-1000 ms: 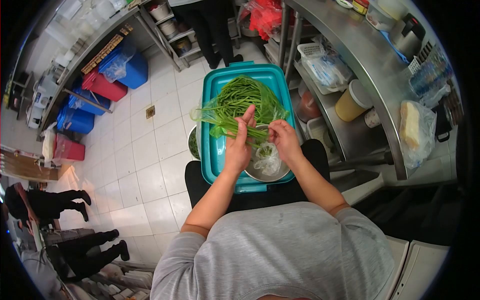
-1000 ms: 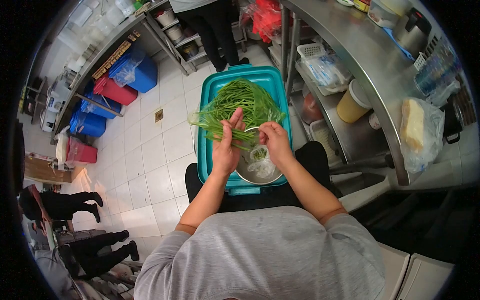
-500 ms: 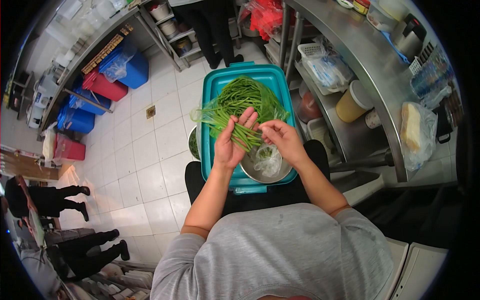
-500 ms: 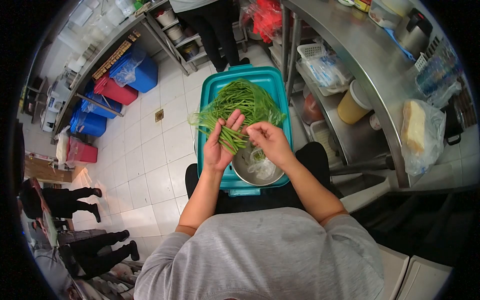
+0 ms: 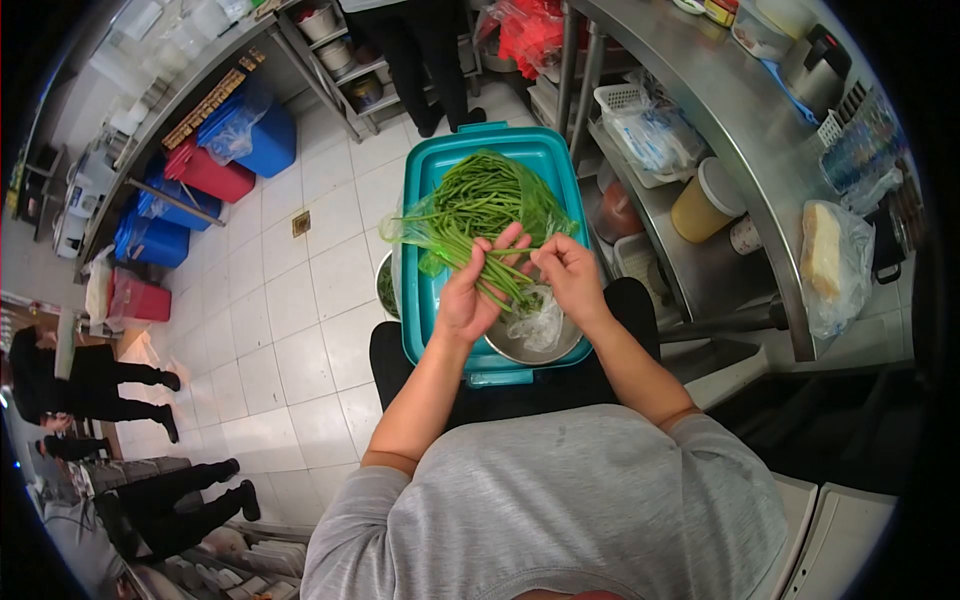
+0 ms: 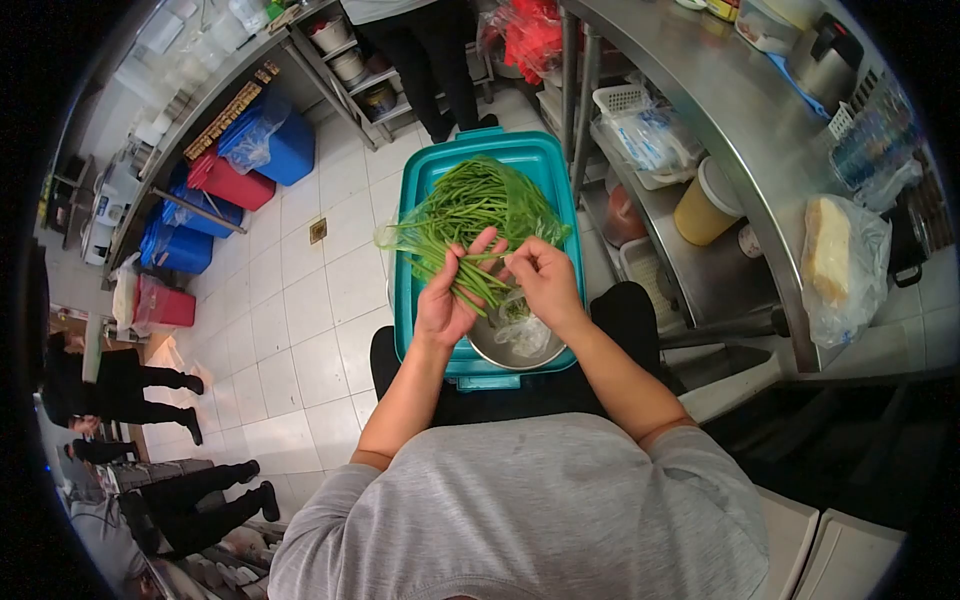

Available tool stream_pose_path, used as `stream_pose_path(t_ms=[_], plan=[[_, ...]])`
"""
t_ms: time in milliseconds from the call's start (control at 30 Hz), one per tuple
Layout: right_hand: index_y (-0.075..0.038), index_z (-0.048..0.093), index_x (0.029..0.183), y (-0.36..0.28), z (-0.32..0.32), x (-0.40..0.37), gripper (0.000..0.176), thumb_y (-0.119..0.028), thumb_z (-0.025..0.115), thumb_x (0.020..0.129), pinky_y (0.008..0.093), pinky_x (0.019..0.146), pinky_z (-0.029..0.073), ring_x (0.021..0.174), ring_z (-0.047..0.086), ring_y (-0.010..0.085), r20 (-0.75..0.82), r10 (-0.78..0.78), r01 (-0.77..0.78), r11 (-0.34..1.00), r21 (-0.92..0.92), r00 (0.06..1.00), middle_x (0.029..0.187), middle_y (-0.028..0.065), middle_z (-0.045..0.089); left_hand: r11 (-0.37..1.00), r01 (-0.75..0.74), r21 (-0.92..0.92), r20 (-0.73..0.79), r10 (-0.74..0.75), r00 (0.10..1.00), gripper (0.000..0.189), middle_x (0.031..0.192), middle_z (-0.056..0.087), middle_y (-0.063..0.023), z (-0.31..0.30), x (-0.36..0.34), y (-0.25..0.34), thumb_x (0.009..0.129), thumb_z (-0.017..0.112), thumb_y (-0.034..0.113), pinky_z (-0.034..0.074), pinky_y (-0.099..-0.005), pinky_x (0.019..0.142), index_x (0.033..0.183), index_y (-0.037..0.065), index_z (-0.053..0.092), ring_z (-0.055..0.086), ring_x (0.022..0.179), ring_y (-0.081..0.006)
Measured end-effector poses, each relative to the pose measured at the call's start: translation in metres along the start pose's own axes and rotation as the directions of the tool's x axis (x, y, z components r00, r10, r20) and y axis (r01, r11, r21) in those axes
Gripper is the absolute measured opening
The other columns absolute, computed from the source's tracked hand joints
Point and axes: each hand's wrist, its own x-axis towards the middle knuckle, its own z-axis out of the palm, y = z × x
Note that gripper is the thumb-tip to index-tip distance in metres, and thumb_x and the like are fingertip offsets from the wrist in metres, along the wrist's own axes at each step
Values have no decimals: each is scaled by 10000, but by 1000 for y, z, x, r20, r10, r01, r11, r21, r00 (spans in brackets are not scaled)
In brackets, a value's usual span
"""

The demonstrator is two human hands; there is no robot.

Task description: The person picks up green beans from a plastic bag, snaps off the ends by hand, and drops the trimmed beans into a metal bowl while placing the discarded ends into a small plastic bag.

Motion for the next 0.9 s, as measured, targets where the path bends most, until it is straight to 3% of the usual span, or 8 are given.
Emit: stream_pose_path(t_ms=[133, 233, 333, 433, 567, 667, 767, 900], plan=[[-54, 536, 755, 7, 8, -1, 131, -90, 579, 874, 210, 578, 409, 603, 489, 57, -81, 56, -20, 920, 392, 995, 657, -13, 525, 998, -7, -70, 8, 8, 1000, 193, 1452, 338, -136, 2, -1, -10, 978, 428, 290, 270, -515, 1093, 1014, 149, 555, 285, 1358, -307], [-57, 537, 754, 0, 11, -6, 136, -105, 573, 876, 217, 587, 409, 604, 469, 64, -99, 113, -55, 886, 461, 989, 648, -13, 499, 996, 4, -86, 33, -2, 999, 185, 1463, 326, -126, 2, -2, -10, 972, 441, 292, 248, -544, 1096, 993, 153, 562, 253, 1376, -297], [-50, 551, 771, -8, 5, -5, 134, -111, 556, 890, 225, 587, 408, 617, 483, 68, -106, 121, -18, 737, 675, 987, 664, -3, 515, 994, -44, -103, 25, 47, 999, 195, 1459, 340, -121, 5, -4, -4, 971, 442, 300, 216, -571, 1100, 967, 152, 569, 217, 1394, -285], [-30, 570, 843, -21, -15, 5, 126, -113, 510, 916, 227, 644, 422, 655, 519, 99, 67, 59, -85, 868, 489, 996, 718, 18, 556, 984, -94, -150, -6, 94, 996, 215, 1456, 352, -120, 4, -6, 10, 977, 425, 303, 231, -562, 1094, 948, 152, 576, 212, 1399, -277], [-5, 636, 934, -14, -15, 5, 171, -155, 553, 920, 217, 614, 427, 641, 516, 75, 227, 83, -63, 993, -98, 970, 755, 10, 587, 982, -97, -162, 16, 100, 995, 238, 1463, 344, -113, 2, -3, 20, 971, 427, 309, 175, -603, 1097, 938, 145, 595, 199, 1406, -263], [-7, 653, 950, -4, 2, 0, 147, -128, 630, 870, 210, 588, 410, 623, 492, 65, 146, 0, 8, 998, -54, 989, 773, -4, 574, 983, -35, -180, 19, 39, 999, 222, 1472, 321, -137, 5, -1, 18, 960, 445, 290, 171, -562, 1110, 945, 142, 609, 188, 1409, -284], [4, 655, 934, -15, 7, -3, 157, -93, 688, 815, 209, 577, 400, 627, 481, 57, 218, -130, 169, 970, -172, 967, 792, -6, 559, 985, -4, -174, 27, 9, 1000, 223, 1481, 287, -172, 3, 1, 13, 957, 448, 281, 170, -507, 1124, 946, 138, 619, 181, 1407, -311], [-17, 649, 948, -22, 13, -5, 127, -47, 658, 826, 204, 598, 394, 684, 478, 37, 315, -43, 97, 983, -156, 948, 805, -18, 535, 981, 34, -192, 34, -28, 999, 241, 1494, 247, -186, 0, 1, 5, 963, 439, 295, 206, -492, 1116, 966, 124, 609, 203, 1394, -332]])
